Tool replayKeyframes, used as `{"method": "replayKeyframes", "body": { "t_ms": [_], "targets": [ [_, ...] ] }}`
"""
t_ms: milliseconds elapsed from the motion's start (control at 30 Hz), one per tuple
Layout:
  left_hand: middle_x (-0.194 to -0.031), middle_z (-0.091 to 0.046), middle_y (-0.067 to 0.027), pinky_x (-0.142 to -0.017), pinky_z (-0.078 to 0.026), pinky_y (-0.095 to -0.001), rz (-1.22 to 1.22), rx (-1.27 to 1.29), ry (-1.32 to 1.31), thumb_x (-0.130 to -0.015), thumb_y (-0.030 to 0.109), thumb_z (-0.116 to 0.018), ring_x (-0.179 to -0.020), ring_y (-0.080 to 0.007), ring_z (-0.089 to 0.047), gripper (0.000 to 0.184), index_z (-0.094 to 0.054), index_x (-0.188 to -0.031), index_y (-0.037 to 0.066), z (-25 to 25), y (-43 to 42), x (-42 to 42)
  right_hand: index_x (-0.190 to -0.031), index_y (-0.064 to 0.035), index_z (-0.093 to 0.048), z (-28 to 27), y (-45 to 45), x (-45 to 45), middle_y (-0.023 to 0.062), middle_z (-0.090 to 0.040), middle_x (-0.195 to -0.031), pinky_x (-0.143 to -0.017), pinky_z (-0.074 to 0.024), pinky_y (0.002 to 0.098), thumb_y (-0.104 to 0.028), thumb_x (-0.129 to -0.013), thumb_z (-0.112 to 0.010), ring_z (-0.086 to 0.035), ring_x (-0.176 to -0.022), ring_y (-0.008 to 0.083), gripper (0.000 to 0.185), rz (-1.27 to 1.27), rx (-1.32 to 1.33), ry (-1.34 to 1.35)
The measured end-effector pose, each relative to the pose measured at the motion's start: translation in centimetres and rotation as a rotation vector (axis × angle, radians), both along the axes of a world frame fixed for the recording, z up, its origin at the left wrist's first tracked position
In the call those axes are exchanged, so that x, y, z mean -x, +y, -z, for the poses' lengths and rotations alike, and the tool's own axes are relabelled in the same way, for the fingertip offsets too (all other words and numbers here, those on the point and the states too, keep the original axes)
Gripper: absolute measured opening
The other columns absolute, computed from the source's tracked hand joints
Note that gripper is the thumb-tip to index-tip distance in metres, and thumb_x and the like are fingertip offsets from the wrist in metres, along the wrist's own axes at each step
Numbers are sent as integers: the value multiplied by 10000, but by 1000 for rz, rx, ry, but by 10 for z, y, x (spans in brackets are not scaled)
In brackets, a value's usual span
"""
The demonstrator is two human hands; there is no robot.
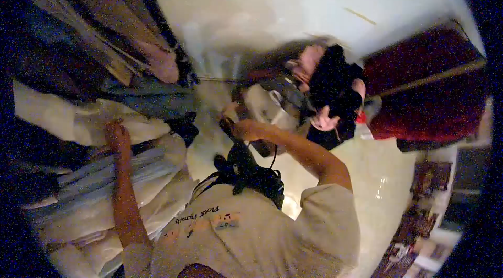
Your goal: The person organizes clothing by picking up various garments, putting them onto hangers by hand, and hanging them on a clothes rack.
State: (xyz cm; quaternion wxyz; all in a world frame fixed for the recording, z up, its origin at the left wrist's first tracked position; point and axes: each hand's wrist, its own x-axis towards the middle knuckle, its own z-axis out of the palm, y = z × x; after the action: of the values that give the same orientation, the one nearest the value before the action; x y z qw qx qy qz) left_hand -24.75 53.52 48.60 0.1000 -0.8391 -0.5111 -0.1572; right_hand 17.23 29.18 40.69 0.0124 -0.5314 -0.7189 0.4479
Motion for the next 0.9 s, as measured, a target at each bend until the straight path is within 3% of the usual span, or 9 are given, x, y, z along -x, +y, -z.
{"method": "replayKeyframes", "body": {
  "t_ms": [167, 267, 367, 433, 500, 600, 700, 733, 900],
  "targets": [
    [-871, -619, -154, -864, -408, -436, 148, 309, -69, -772, 66, -549, -880, -330, -560, 196, -642, -941, 31, 31, -51, 1, -1118, -29, -585, -65, -84, 28, 184, -630, -967, -815, -466, 389, -228, -901, -520, -603, -898, 330, 302, 306, 139, 49],
    [-837, -616, -175, -782, -432, -434, 226, 364, -91, -787, 70, -544, -838, -345, -570, 154, -650, -894, 35, 111, -98, 10, -1066, -19, -610, -44, -125, 4, 157, -647, -879, -760, -484, 372, -200, -891, -526, -625, -835, 282, 265, 416, -39, 46],
    [-790, -623, -199, -723, -450, -448, 204, 558, -137, -793, 77, -548, -740, -367, -588, 128, -647, -845, 15, 87, -162, -21, -1015, -10, -625, -59, -145, -37, 122, -654, -834, -712, -492, 353, -185, -882, -527, -635, -781, 215, 240, 777, 8, 317],
    [-794, -628, -208, -711, -457, -448, 356, 470, -127, -790, 74, -547, -735, -368, -598, 137, -647, -856, 8, 141, -192, 5, -948, 0, -625, -93, -142, -59, 106, -648, -793, -637, -500, 312, -171, -874, -528, -630, -710, 169, 211, 1221, 89, 242],
    [-802, -632, -216, -702, -462, -444, 339, 546, -175, -787, 69, -543, -746, -369, -606, 146, -647, -863, 1, 150, -211, 5, -945, -2, -608, -59, -156, -100, 113, -640, -822, -589, -504, 281, -199, -864, -556, -627, -670, 176, 219, 1439, -140, 343],
    [-814, -634, -222, -698, -468, -429, 142, 811, -265, -785, 61, -535, -778, -362, -615, 155, -648, -869, -4, 105, -239, -33, -1006, 1, -548, -21, -150, -158, 125, -617, -840, -554, -506, 275, -188, -823, -636, -620, -635, 193, 278, 1521, -872, -362],
    [-812, -637, -216, -693, -478, -398, 148, 792, -305, -787, 54, -530, -778, -340, -626, 156, -649, -871, -1, 111, -255, -53, -1086, -2, -475, -26, -122, -186, 148, -599, -871, -524, -501, 311, -168, -763, -719, -620, -655, 220, 437, 1987, -437, 330],
    [-810, -639, -210, -687, -480, -385, 159, 797, -304, -789, 53, -529, -772, -330, -630, 155, -649, -873, 1, 94, -264, -71, -1081, 31, -423, -37, -115, -185, 146, -567, -743, -460, -475, 334, -140, -731, -753, -602, -596, 231, 511, 2000, -405, 650],
    [-769, -644, -138, -640, -472, -312, 180, 954, -633, -797, 33, -528, -694, -203, -617, 161, -637, -910, 1, 114, -307, -115, -801, 12, -527, -44, -116, -244, 72, -490, -560, -411, -452, 330, -86, -728, -693, -522, -448, 186, 207, 1719, -329, 396]
  ]
}}
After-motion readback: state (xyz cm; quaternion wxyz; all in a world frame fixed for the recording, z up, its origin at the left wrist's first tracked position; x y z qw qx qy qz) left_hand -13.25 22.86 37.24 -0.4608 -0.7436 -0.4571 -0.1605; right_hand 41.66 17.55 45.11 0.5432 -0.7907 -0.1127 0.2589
